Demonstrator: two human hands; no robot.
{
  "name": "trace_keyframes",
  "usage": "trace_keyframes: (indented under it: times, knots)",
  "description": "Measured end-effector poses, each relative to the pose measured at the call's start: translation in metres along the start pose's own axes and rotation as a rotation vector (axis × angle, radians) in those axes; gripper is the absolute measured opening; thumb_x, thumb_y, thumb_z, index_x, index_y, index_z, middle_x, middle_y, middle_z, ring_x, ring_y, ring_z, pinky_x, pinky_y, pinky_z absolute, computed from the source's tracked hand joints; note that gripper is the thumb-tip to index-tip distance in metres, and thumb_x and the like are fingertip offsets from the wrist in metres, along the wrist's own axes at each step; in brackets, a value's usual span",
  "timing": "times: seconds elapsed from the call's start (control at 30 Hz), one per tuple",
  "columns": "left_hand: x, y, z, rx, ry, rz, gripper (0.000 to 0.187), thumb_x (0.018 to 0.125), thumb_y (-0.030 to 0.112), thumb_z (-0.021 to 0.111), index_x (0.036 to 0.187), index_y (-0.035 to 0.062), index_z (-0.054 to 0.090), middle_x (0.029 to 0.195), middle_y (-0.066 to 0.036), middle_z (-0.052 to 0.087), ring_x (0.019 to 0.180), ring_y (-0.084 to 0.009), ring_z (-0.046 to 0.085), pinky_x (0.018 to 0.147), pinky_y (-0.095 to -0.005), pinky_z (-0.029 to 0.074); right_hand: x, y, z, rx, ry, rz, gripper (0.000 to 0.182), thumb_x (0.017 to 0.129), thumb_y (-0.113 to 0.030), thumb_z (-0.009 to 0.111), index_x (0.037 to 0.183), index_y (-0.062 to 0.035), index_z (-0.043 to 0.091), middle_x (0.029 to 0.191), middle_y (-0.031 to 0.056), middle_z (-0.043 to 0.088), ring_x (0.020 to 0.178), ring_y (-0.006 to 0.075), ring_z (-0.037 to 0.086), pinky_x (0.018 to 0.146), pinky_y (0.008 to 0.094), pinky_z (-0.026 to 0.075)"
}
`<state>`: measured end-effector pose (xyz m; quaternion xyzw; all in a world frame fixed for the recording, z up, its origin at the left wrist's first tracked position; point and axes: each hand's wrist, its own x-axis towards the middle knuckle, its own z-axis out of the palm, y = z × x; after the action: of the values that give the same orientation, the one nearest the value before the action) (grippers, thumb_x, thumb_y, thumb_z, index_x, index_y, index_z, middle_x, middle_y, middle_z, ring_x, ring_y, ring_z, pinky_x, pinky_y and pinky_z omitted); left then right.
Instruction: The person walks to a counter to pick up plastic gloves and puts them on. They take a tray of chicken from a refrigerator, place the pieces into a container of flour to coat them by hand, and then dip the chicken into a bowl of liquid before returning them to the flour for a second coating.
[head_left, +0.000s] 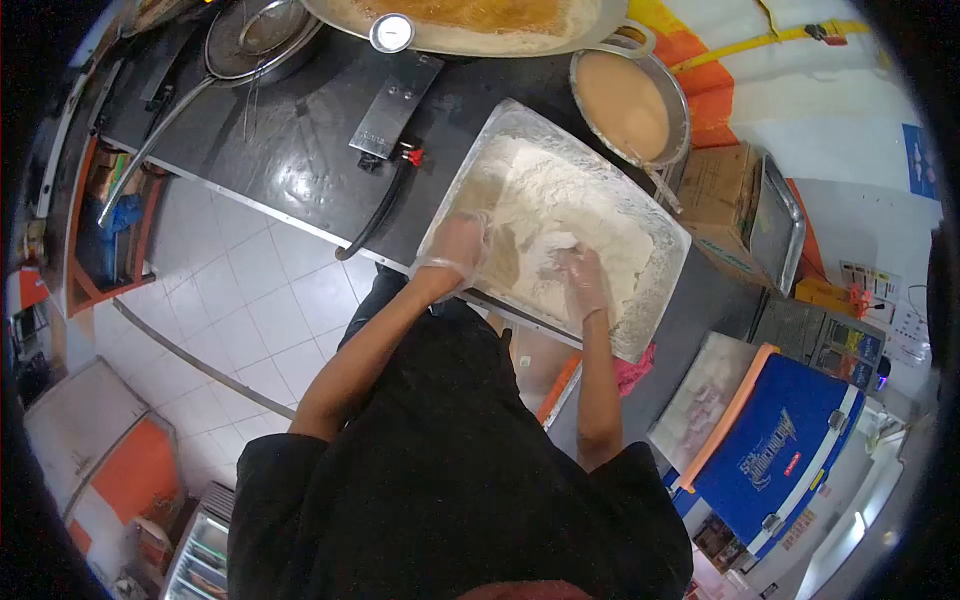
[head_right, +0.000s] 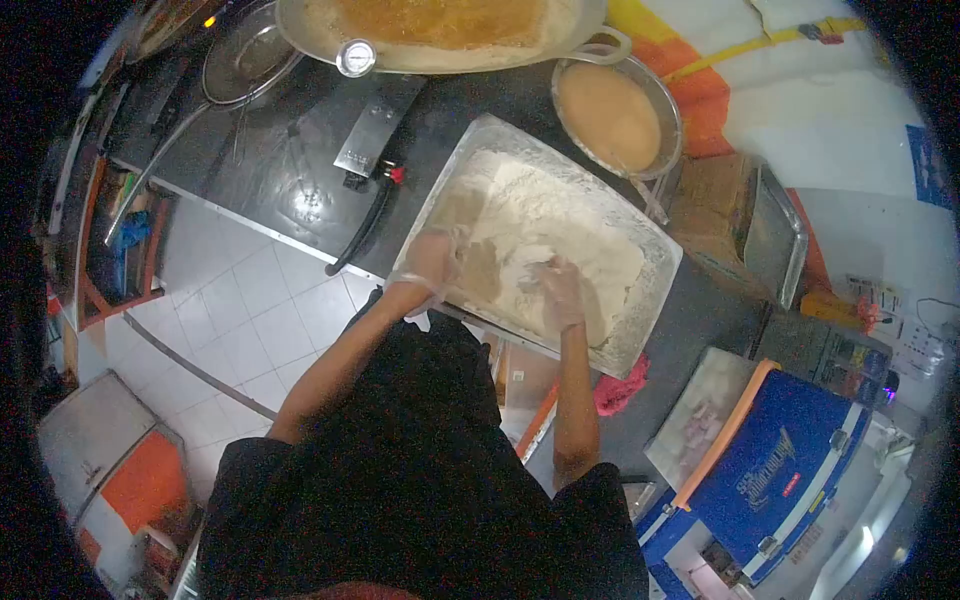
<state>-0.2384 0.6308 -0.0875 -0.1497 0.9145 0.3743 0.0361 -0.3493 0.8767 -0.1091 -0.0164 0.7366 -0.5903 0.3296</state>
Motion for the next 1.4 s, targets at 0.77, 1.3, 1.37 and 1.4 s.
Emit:
trace_keyframes:
  times: [0.77, 1.3, 1.37, 1.4]
  knots:
    - [0.054, 0.003, 0.119, 0.403, -0.208, 0.252, 0.019, 0.086, 0.019, 0.059, 0.090, 0.0074, 0.073, 0.093, -0.017, 0.071, 0.082, -0.0322, 0.070, 0.074, -0.0411, 0.055, 0.022, 0.003, 0.009, -0.992, 0.386, -0.204, 0.041, 0.077, -0.022, 0.071, 0.110, 0.0009, 0.064, 0.097, 0.0160, 0.068, 0.086, 0.0256, 0.067, 0.079, 0.0368, 0.052]
    - [0.026, 0.017, 0.067, -0.509, -0.259, -0.090, 0.025, 0.087, 0.024, 0.060, 0.087, -0.0002, 0.068, 0.086, -0.024, 0.068, 0.079, -0.0394, 0.066, 0.070, -0.0471, 0.051, 0.036, 0.021, 0.030, -1.148, -0.072, -0.220, 0.039, 0.082, -0.032, 0.066, 0.114, -0.0104, 0.067, 0.101, 0.0207, 0.066, 0.101, 0.0375, 0.061, 0.090, 0.0455, 0.047]
    - [0.028, 0.005, 0.049, -0.097, -0.228, -0.033, 0.025, 0.085, 0.022, 0.063, 0.085, -0.0019, 0.068, 0.084, -0.024, 0.067, 0.080, -0.0384, 0.066, 0.072, -0.0447, 0.051, 0.047, 0.031, 0.012, -0.997, -0.061, -0.220, 0.041, 0.083, -0.036, 0.064, 0.115, -0.0115, 0.068, 0.103, 0.0207, 0.066, 0.101, 0.0372, 0.061, 0.089, 0.0453, 0.047]
    - [0.022, 0.001, 0.035, -0.037, -0.186, -0.001, 0.022, 0.084, 0.021, 0.062, 0.086, -0.0004, 0.067, 0.088, -0.023, 0.067, 0.083, -0.0371, 0.066, 0.073, -0.0440, 0.051, 0.051, 0.025, 0.008, -1.242, -0.073, -0.290, 0.047, 0.084, -0.044, 0.062, 0.118, -0.0123, 0.067, 0.103, 0.0206, 0.067, 0.097, 0.0383, 0.063, 0.089, 0.0454, 0.048]
